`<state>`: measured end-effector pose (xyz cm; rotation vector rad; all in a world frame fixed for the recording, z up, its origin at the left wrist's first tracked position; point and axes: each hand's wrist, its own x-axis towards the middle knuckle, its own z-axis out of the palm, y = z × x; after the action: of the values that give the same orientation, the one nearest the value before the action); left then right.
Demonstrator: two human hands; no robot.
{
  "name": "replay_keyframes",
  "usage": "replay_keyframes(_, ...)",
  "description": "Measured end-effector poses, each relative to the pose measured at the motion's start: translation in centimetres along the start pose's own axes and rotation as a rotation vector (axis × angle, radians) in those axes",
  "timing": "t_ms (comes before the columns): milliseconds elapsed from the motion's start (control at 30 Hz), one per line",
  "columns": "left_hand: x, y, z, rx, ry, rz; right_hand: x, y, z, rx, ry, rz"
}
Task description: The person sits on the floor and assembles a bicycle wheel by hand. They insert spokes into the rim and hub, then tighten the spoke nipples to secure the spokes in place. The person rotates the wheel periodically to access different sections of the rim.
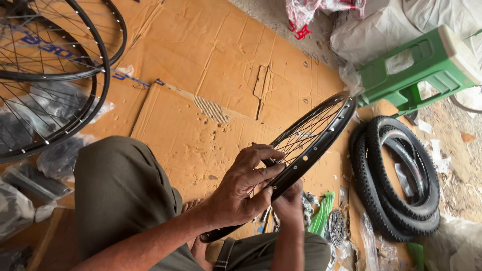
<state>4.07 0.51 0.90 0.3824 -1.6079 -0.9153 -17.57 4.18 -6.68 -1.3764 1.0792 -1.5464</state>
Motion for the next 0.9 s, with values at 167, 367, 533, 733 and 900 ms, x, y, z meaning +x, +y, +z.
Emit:
replay_keyframes(167,-0.1,0.0,0.2,-0.028,0.028,0.043,-0.1,-0.5,-1.0,0.193,-0.066,0.08)
replay_keyframes(367,0.1,0.0,0.4,-0.008,0.0,0.042,-0.2,1.5,-2.6,-0.044,-0.142,0.058)
replay_keyframes(533,0.2,0.2,0.2,-0.01,-0.007,0.033,-0.5,0.7,-1.2,0.101,-0.007,0.038)
replay_keyframes(733,0.2,0.3,0.2,0.022,-0.012,0.021,0.6,-0.8,-0.4,0.068,-0.186,-0.051)
replay_keyframes(900,0.2,0.5,0.2,-0.027,-0.012,0.053,0.1,-0.8,-0.5,0.074,-0.087,0.027)
